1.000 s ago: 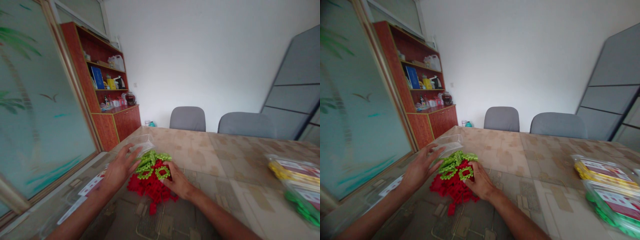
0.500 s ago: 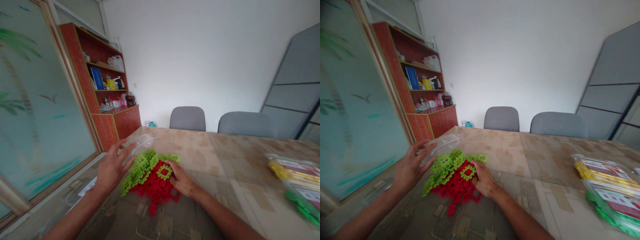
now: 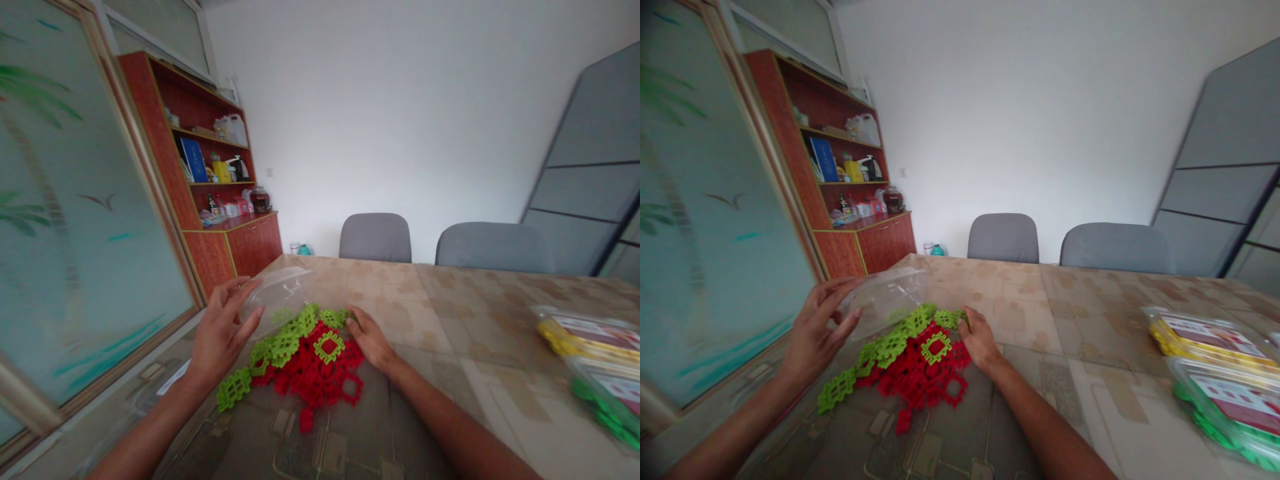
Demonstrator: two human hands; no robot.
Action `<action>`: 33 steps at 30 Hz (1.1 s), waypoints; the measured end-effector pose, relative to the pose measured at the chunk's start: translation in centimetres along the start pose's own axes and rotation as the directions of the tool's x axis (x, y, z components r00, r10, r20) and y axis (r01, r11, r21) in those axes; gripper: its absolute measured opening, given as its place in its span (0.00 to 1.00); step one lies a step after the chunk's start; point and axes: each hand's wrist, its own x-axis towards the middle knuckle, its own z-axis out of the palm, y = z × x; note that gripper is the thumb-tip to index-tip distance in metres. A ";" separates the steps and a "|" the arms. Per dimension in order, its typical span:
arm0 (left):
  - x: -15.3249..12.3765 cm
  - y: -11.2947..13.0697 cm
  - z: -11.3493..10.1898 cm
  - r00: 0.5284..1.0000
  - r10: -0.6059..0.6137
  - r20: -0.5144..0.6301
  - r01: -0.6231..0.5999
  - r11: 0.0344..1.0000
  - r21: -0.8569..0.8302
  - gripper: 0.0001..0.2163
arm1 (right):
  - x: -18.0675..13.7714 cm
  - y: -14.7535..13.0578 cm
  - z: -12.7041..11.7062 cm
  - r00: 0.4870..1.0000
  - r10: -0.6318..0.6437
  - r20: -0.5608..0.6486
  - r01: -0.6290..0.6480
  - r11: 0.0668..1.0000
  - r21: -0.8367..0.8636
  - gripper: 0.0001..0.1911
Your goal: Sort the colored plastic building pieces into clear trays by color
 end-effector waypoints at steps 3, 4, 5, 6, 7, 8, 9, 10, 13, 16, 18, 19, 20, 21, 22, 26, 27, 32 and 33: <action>0.5 0.5 -0.1 0.993 -0.097 -0.071 0.093 0.994 -0.060 0.16 | -0.3 0.0 0.1 0.998 -0.011 0.055 0.007 0.998 0.066 0.20; 0.6 0.5 -0.1 0.986 -0.145 -0.085 0.138 0.987 -0.079 0.16 | -0.5 -0.1 0.1 0.997 -0.021 0.072 0.014 0.996 0.093 0.20; 0.8 0.5 0.0 0.977 -0.194 -0.089 0.184 0.977 -0.108 0.17 | -0.7 -0.3 0.1 0.996 -0.032 0.085 0.022 0.993 0.119 0.21; 0.9 0.4 0.2 0.966 -0.243 -0.085 0.228 0.962 -0.151 0.17 | -0.8 -0.4 0.0 0.995 -0.040 0.089 0.027 0.990 0.141 0.21; 1.1 0.4 0.4 0.955 -0.291 -0.065 0.272 0.939 -0.208 0.18 | -0.9 -0.5 -0.2 0.995 -0.045 0.086 0.031 0.987 0.157 0.22; 1.2 0.3 0.6 0.940 -0.339 -0.029 0.318 0.906 -0.280 0.20 | -1.0 -0.6 -0.5 0.996 -0.045 0.075 0.032 0.985 0.168 0.22; 1.4 0.4 0.9 0.918 -0.395 0.029 0.378 0.851 -0.364 0.22 | -1.2 -0.6 -0.9 0.997 -0.041 0.060 0.030 0.984 0.174 0.21; 1.6 0.4 1.2 0.886 -0.452 0.106 0.449 0.776 -0.442 0.24 | -1.4 -0.5 -1.4 0.999 -0.033 0.043 0.025 0.984 0.178 0.21; 2.8 1.2 2.8 0.766 -0.553 0.329 0.631 0.544 -0.553 0.25 | -2.6 -0.1 -3.2 1.000 0.005 0.010 -0.007 0.981 0.193 0.18; 4.8 2.3 6.0 0.698 -0.579 0.421 0.708 0.470 -0.528 0.17 | -4.6 0.4 -5.0 0.999 0.053 0.009 -0.054 0.974 0.222 0.16; 6.3 3.1 8.9 0.643 -0.604 0.471 0.762 0.448 -0.467 0.13 | -5.8 0.7 -6.1 0.996 0.085 0.010 -0.085 0.966 0.244 0.17; 6.9 3.5 10.4 0.615 -0.618 0.490 0.788 0.445 -0.427 0.13 | -6.3 0.8 -6.6 0.995 0.101 0.009 -0.100 0.962 0.255 0.17; 7.5 3.9 11.9 0.590 -0.631 0.505 0.808 0.449 -0.382 0.13 | -6.7 0.9 -7.1 0.993 0.116 0.007 -0.114 0.958 0.265 0.18; 8.0 4.2 13.2 0.567 -0.642 0.517 0.823 0.460 -0.332 0.13 | -7.0 1.0 -7.5 0.991 0.131 0.004 -0.127 0.953 0.275 0.18; 8.5 4.5 14.3 0.549 -0.649 0.527 0.833 0.478 -0.279 0.14 | -7.1 1.0 -7.9 0.990 0.143 0.000 -0.137 0.948 0.286 0.19; 9.3 4.6 16.4 0.552 -0.635 0.540 0.776 0.628 -0.055 0.14 | -6.9 1.1 -9.0 0.983 0.182 -0.002 -0.171 0.924 0.343 0.21; 9.4 4.4 16.3 0.573 -0.618 0.539 0.734 0.680 -0.001 0.14 | -6.8 1.2 -9.1 0.982 0.190 0.004 -0.179 0.916 0.360 0.21; 9.4 3.8 15.5 0.679 -0.429 0.595 0.416 0.893 0.170 0.15 | -6.3 1.0 -8.6 0.977 0.207 0.043 -0.206 0.885 0.417 0.18; 9.3 4.0 15.5 0.684 -0.385 0.620 0.352 0.918 0.182 0.14 | -6.3 0.9 -8.4 0.977 0.206 0.053 -0.208 0.883 0.421 0.17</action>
